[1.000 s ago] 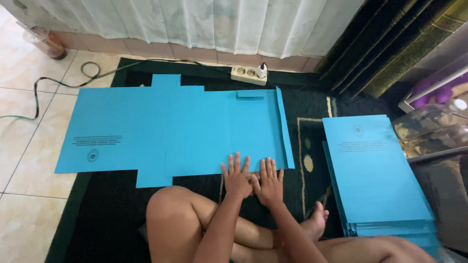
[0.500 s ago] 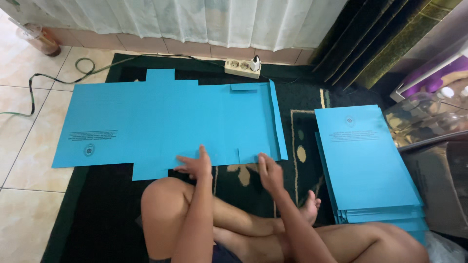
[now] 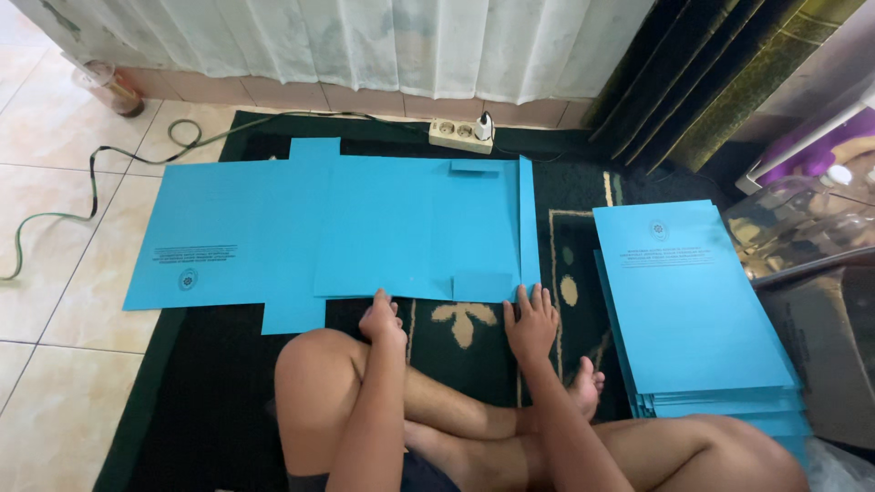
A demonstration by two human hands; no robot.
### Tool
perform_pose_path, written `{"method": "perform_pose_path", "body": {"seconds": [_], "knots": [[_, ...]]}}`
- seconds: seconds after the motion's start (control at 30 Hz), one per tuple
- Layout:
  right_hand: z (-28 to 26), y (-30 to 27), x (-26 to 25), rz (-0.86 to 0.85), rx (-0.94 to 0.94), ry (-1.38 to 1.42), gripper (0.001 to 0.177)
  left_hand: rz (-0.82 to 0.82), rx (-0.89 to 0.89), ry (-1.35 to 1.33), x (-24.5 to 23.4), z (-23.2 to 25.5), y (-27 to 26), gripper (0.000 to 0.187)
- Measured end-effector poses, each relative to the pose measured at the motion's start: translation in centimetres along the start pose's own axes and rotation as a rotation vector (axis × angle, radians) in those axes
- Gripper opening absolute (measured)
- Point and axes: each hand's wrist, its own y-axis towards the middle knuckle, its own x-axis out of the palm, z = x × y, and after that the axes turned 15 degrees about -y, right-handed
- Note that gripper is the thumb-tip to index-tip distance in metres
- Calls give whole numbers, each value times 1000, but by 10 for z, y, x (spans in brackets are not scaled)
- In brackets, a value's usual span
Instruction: The person folds blue cardstock folders by hand. They pick up flat folders from a pile, fold them along the pre-scored lines, and place the finished folders into a separate stack.
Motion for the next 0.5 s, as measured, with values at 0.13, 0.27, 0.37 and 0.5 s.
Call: {"method": "perform_pose_path", "body": {"seconds": [0.13,0.27,0.37,0.5], "knots": [[0,3,-4,-31,9,23,45,-112,91,41,13,2,-25,29],[3,3,-2,-43,15,37,44,-369,697,336,16,13,-57,41],[4,1,-1,-62,27,63,42,-672,1156,630,16,19,-91,11],[22,-1,28,-169,75,161,33,-1170,918,1174,14,38,-144,13]]}}
